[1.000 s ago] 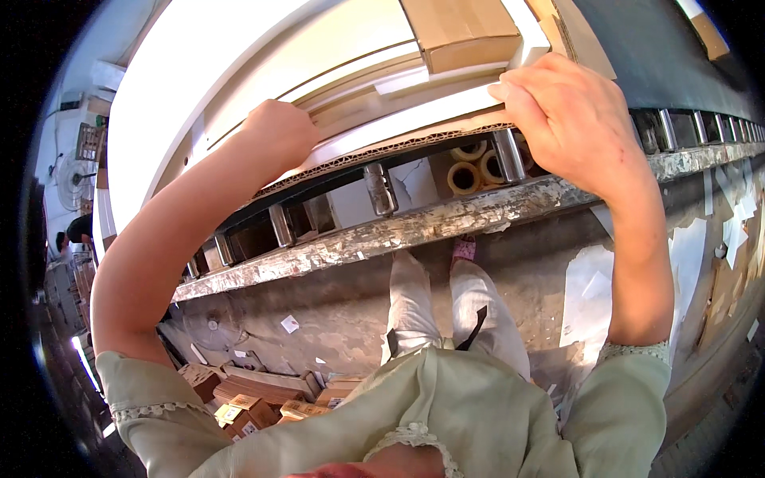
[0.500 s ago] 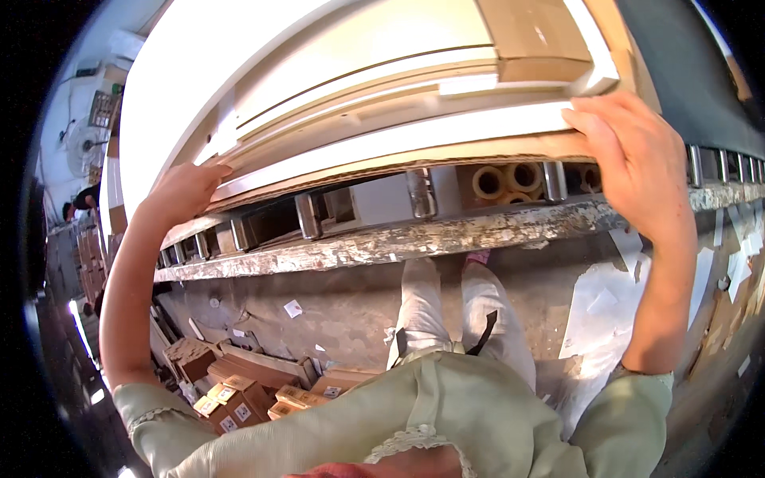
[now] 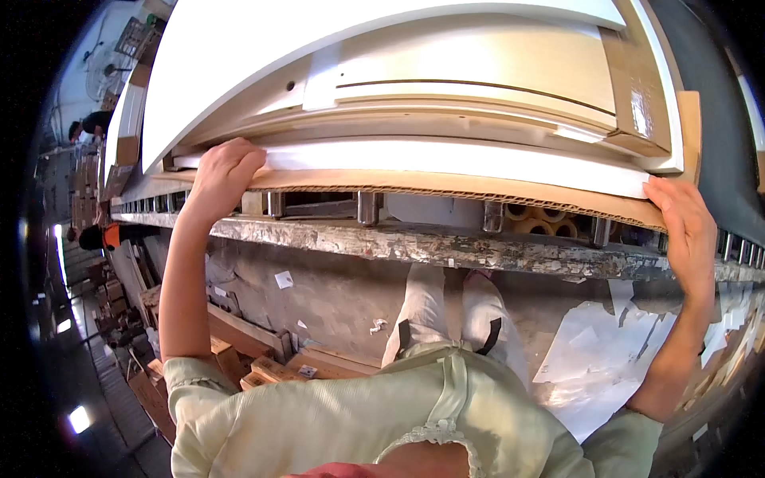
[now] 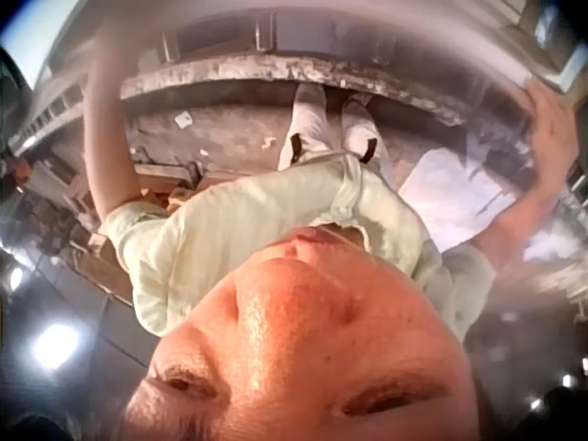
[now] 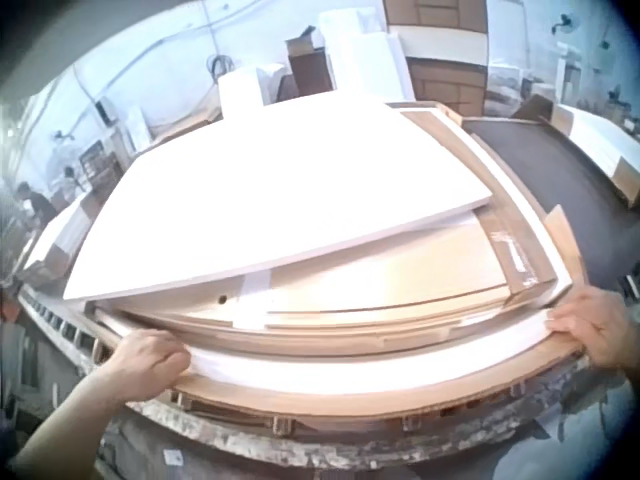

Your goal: The person packages furniture components by placing foam protective layers and cardboard inserts around wooden panels on a conveyor belt.

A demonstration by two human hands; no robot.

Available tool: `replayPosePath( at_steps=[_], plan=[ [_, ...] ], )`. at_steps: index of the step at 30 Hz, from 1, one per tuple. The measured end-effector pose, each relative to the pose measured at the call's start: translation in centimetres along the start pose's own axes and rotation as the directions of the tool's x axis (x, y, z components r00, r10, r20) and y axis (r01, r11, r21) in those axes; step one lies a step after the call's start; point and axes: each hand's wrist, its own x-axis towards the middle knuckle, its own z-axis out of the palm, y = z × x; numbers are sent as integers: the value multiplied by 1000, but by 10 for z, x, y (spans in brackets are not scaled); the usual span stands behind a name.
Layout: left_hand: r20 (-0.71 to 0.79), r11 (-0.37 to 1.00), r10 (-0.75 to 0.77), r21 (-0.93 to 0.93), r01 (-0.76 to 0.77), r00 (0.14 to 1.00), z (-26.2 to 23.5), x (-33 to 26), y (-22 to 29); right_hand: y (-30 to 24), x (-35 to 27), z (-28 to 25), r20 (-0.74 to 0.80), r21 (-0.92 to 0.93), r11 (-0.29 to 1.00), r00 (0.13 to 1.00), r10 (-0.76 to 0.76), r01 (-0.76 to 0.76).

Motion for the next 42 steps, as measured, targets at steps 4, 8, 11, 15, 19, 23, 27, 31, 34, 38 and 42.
replayPosePath(
  at_steps=[4, 8, 11, 15, 19, 23, 27, 31, 34, 38, 42],
  plan=[
    [-231, 980, -189, -100, 170, 955, 11, -8, 17, -3, 10, -7, 54, 45, 999, 998, -11, 9],
    [-466, 998, -48, -57, 24, 883, 26, -21, 15, -2, 16, -8, 120, 125, 990, 991, 55, -70],
    [-477, 997, 74, 17, -74, 876, 22, -29, 15, 2, 19, -13, 153, 199, 968, 980, 126, -155],
    [-445, 998, 48, -10, -59, 894, 23, -38, 20, 5, 23, -14, 212, 253, 932, 955, 209, -260],
    [-528, 996, 92, 42, -83, 844, 32, -38, 17, 16, 24, -10, 205, 280, 908, 943, 261, -312],
    [-487, 998, 59, -2, -69, 871, 31, -39, 15, 19, 29, -6, 192, 297, 872, 919, 344, -389],
    [-520, 996, 71, -14, -91, 851, 34, -37, 8, 30, 33, 1, 207, 338, 835, 899, 385, -435],
    [-524, 993, 96, -7, -117, 846, 32, -32, 9, 43, 28, -3, 268, 279, 805, 848, 458, -523],
    [-520, 997, 79, 21, -80, 850, 29, -25, 13, 37, 25, 2, 195, 232, 845, 874, 446, -482],
    [-531, 997, 71, 23, -69, 844, 36, -20, 7, 30, 37, 6, 199, 194, 837, 856, 477, -512],
    [-439, 1000, -25, -26, 16, 898, 23, -17, 11, 2, 49, -12, 209, 145, 872, 876, 435, -468]
  ],
)
